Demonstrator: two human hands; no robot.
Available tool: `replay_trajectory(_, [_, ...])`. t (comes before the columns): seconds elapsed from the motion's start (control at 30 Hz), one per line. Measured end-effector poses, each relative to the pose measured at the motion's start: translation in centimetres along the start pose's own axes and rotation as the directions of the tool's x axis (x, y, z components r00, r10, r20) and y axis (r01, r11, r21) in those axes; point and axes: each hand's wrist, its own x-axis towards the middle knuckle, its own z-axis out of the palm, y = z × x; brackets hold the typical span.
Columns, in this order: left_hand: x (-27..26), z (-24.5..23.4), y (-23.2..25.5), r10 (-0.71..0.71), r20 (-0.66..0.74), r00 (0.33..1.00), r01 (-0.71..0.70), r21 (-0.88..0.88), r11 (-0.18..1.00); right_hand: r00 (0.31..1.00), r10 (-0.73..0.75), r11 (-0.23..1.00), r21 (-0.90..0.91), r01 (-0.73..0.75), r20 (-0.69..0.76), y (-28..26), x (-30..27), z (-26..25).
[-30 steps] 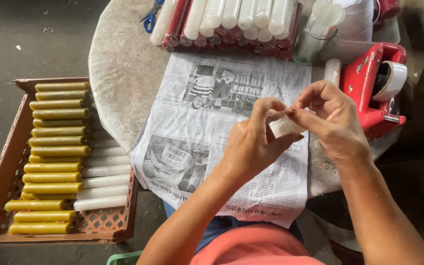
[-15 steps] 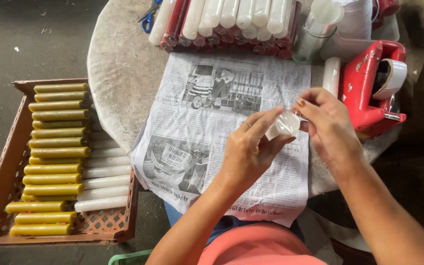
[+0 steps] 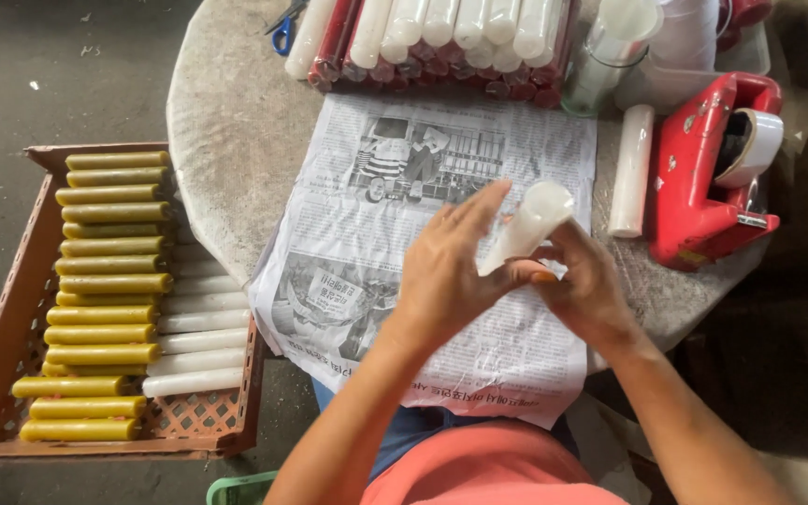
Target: Wrapping individual wax candles in newspaper and securing them for packaging.
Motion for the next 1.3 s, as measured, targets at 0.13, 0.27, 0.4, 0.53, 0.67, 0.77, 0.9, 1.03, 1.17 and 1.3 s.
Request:
replay_trajectory(0.13, [1.9, -1.1, 0.6, -0.053, 0.126, 0.991, 0.074, -0.17, 0.983, 0.986, 0.113, 0.992, -0.061, -0.107, 0.119, -2.5, 0.9, -1.0])
replay_trajectory(0.27, [1.9, -0.3, -0.2, -0.087, 0.111, 0.99, 0.115, -0.285, 0.952, 0.994, -0.108, 0.949, -0.298, 0.104, 0.004, -3.1, 0.0, -4.9])
replay_trajectory(0.4, [2.3, -1.6, 0.7, -0.131, 0.243, 0.961, 0.188, -0.227, 0.956, 0.92, -0.307, 0.727, -0.684, 0.062, -0.243, -0.9, -1.5, -14.6])
replay_trajectory(0.53, [2.1, -1.5, 0.7, -0.097, 0.241, 0.966, 0.149, -0.21, 0.966, 0.82, 0.207, 0.873, -0.278, -0.401, -0.533, 8.7, 0.0, -21.7])
replay_trajectory(0.67, [1.6, -1.5, 0.6, -0.136, 0.247, 0.959, 0.179, -0.158, 0.971, 0.677, 0.68, 0.719, 0.073, -0.691, -0.283, 10.7, 1.7, -22.4])
replay_trajectory(0.77, [1.6, -1.7, 1.0, -0.18, 0.259, 0.949, 0.226, -0.161, 0.961, 0.698, 0.66, 0.733, 0.034, -0.679, -0.278, 11.6, 2.4, -21.9])
replay_trajectory(0.9, [1.5, -1.1, 0.8, -0.151, 0.234, 0.96, 0.193, -0.165, 0.967, 0.821, 0.378, 0.899, -0.041, -0.435, -0.428, 7.0, 2.0, -20.2])
replay_trajectory(1.03, [2.0, -1.2, 0.7, -0.164, 0.252, 0.954, 0.213, -0.18, 0.96, 0.751, 0.377, 0.901, 0.027, -0.433, -0.542, 8.1, -2.0, -18.6])
replay_trajectory(1.17, [2.2, -1.1, 0.4, -0.159, 0.258, 0.953, 0.213, -0.194, 0.958, 0.707, 0.459, 0.876, 0.143, -0.46, -0.538, 8.5, -4.4, -16.0])
replay_trajectory(1.3, [2.6, -1.1, 0.6, -0.176, 0.272, 0.946, 0.235, -0.202, 0.951, 0.641, 0.641, 0.764, 0.424, -0.486, -0.421, 6.1, -3.7, -14.7])
